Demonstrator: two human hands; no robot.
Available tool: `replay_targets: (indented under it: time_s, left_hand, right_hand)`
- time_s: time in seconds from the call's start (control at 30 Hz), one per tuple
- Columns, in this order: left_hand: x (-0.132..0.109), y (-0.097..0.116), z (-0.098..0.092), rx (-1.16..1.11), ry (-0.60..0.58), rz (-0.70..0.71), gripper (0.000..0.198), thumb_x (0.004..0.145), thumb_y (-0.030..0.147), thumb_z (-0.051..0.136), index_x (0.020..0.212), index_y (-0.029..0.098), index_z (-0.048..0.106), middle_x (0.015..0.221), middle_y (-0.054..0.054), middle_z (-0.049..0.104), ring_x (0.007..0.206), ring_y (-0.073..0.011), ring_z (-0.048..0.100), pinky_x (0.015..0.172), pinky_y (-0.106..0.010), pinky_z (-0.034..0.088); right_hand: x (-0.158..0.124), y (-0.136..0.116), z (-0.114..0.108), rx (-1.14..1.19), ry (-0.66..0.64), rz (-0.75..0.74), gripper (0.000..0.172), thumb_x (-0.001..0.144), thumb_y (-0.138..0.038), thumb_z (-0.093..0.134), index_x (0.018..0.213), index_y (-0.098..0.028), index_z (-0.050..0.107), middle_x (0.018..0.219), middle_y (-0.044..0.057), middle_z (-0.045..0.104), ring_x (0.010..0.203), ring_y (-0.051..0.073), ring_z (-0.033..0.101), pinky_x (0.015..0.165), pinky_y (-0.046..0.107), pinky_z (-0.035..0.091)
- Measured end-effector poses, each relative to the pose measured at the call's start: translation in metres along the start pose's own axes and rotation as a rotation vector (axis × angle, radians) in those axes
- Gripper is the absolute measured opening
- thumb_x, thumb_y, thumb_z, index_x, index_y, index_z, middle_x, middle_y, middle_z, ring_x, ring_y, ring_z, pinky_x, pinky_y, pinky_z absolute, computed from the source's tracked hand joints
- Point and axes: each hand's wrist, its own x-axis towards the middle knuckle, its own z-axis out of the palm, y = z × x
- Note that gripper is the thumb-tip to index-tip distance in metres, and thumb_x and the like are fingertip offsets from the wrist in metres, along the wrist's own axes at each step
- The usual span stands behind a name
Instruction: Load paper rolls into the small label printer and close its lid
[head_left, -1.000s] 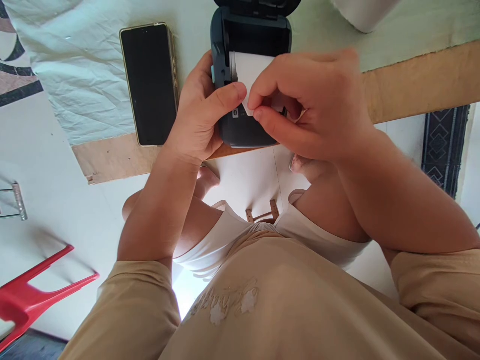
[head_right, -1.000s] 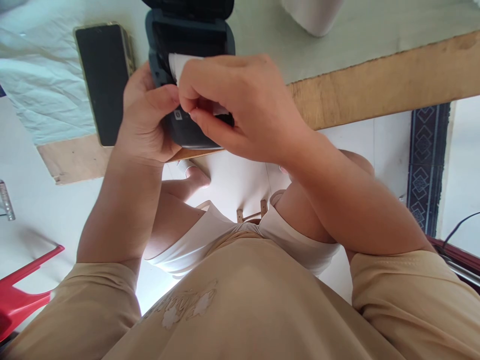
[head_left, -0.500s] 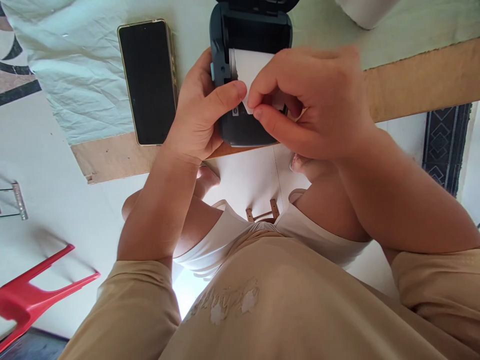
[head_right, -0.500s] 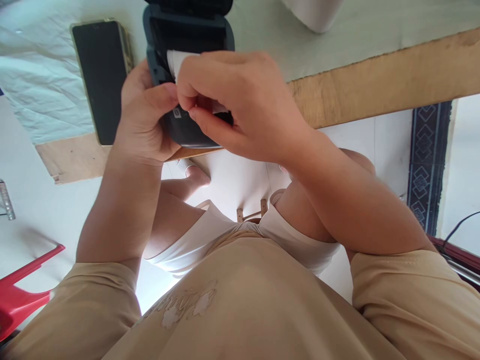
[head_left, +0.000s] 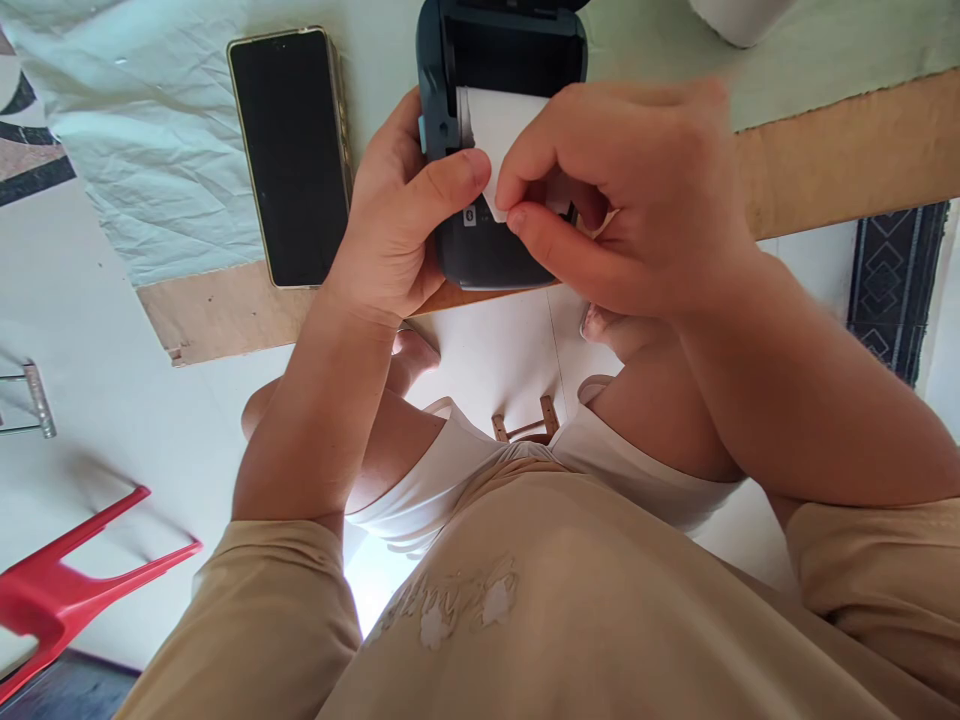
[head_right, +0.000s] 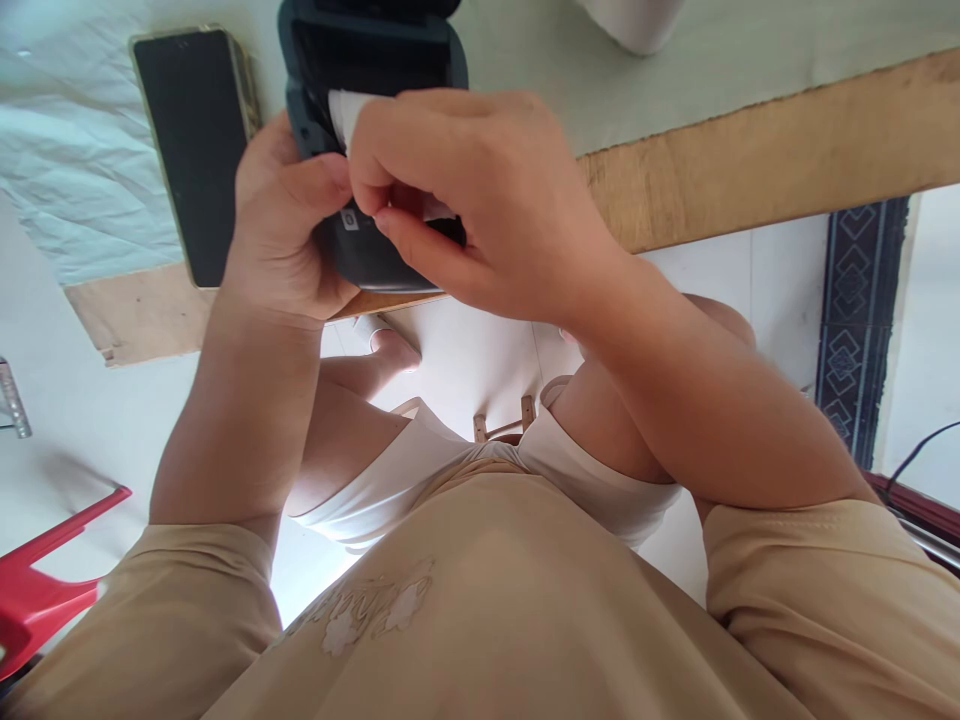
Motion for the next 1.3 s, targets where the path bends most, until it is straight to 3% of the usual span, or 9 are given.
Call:
replay_targets:
  time_s: [0.6,0.73,0.83,1.13,1.3]
  left_hand:
    - [-0.0002,0.001,-0.0018,-0.057,-0.07,-0.006,0.01,0.071,0.022,0.055,0.08,0.027,0.057,0.076,0.0,0.06,0.1,-0.0231,0.057,0.071,-0.034,0.048]
    - [-0.0005,0.0021,-0.0001,-0.114,-0.077,-0.004,0.011,0.072,0.019,0.054,0.079,0.026,0.057,0.075,0.0,0.061,0.1,-0.0224,0.059,0.072,-0.034,0.049]
    - [-0.0018,0.0034,0.0024,-0.124,-0.055,0.007,0.011,0.074,0.018,0.052,0.076,0.027,0.058,0.074,0.0,0.061,0.101,-0.0225,0.059,0.071,-0.034,0.05]
    - [-0.0018,0.0025,0.0024,0.011,-0.004,-0.024,0.009,0.071,0.024,0.052,0.077,0.03,0.057,0.078,0.0,0.061,0.098,-0.0246,0.058,0.066,-0.035,0.049]
    - [-0.0011,0.002,0.0003,-0.047,-0.044,-0.014,0.01,0.072,0.022,0.053,0.078,0.029,0.057,0.076,0.0,0.061,0.1,-0.0243,0.058,0.067,-0.035,0.049]
  right_hand:
    - [-0.0008,-0.0006,-0.0007,0.002,0.002,-0.003,0.015,0.076,-0.025,0.043,0.082,-0.017,0.055,0.066,-0.005,0.048,0.058,-0.007,0.031,0.06,0.011,0.024]
    - [-0.0008,-0.0019,-0.001,-0.017,-0.045,0.016,0.017,0.078,-0.025,0.041,0.086,-0.019,0.054,0.071,-0.005,0.049,0.061,-0.006,0.032,0.062,0.013,0.026]
    - [-0.0006,-0.0022,0.0002,-0.006,-0.01,0.028,0.014,0.074,-0.025,0.046,0.082,-0.018,0.055,0.068,-0.005,0.049,0.059,-0.006,0.032,0.06,0.013,0.026]
    - [-0.0012,-0.0009,0.0005,0.013,-0.008,0.005,0.017,0.075,-0.024,0.042,0.083,-0.017,0.056,0.068,-0.004,0.05,0.059,-0.005,0.033,0.06,0.013,0.025]
    - [-0.0004,-0.0001,0.0017,0.031,0.005,-0.003,0.018,0.076,-0.025,0.042,0.083,-0.017,0.056,0.069,-0.004,0.051,0.059,-0.005,0.033,0.06,0.012,0.025]
